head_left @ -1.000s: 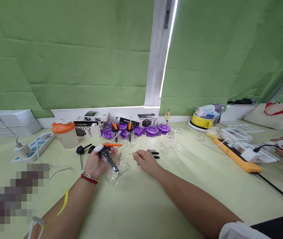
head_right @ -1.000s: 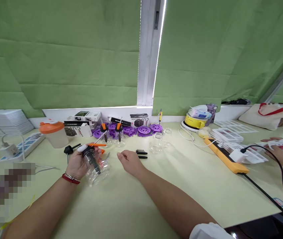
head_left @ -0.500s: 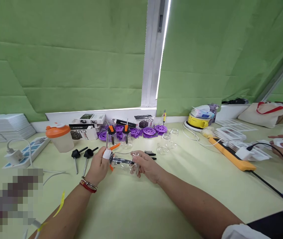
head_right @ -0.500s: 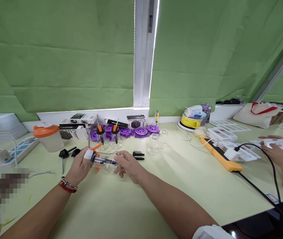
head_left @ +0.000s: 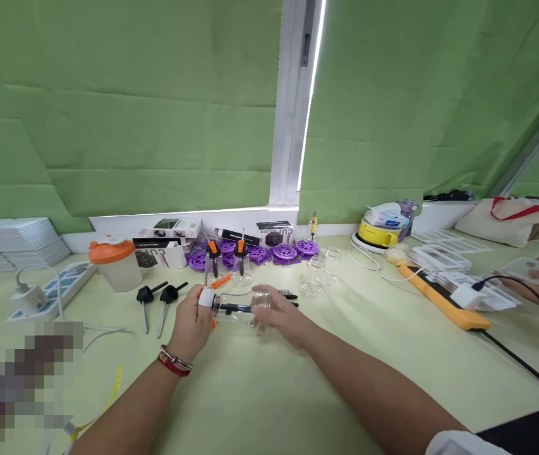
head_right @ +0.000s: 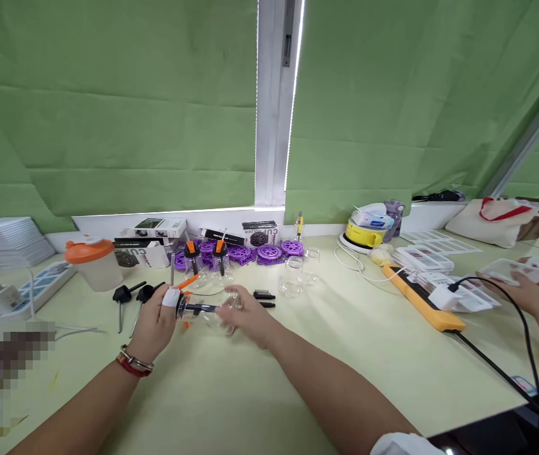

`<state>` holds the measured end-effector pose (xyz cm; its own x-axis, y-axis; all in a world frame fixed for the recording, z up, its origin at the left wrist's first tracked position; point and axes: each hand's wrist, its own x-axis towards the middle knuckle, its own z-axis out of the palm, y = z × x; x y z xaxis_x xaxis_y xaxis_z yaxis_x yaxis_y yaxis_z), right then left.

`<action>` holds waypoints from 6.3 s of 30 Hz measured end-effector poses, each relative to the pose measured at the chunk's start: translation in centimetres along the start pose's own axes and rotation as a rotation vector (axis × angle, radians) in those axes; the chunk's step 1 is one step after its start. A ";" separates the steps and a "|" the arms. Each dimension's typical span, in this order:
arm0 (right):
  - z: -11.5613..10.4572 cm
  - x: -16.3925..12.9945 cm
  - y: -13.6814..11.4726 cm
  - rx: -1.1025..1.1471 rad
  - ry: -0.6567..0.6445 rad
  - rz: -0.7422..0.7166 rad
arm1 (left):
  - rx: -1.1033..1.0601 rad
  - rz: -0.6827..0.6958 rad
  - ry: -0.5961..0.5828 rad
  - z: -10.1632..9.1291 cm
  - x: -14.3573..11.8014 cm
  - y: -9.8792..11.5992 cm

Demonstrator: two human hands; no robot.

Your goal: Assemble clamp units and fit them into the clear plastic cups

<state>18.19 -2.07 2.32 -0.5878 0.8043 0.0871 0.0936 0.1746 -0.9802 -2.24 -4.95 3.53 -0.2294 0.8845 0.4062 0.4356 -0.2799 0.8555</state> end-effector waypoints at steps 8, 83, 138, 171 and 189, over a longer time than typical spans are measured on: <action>-0.3 -0.1 -0.7 0.188 0.029 0.126 | -0.055 -0.008 0.017 0.3 -0.2 -0.6; 1.8 -0.4 -1.1 -1.198 0.335 -0.686 | -0.330 -0.356 -0.190 0.4 -0.7 0.7; 2.7 4.0 5.9 -0.371 0.282 0.051 | 0.326 -0.473 -0.442 2.2 0.2 -3.2; 2.5 4.1 5.5 -0.486 0.322 -0.006 | 0.314 -0.499 -0.439 2.2 0.3 -3.5; 2.5 4.0 5.6 -0.499 0.328 0.001 | 0.274 -0.539 -0.435 2.3 0.1 -3.8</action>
<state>14.33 0.71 -3.24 -0.3160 0.9241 0.2149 0.5071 0.3559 -0.7850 -1.95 -2.93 -0.38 -0.1326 0.9565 -0.2597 0.5743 0.2877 0.7665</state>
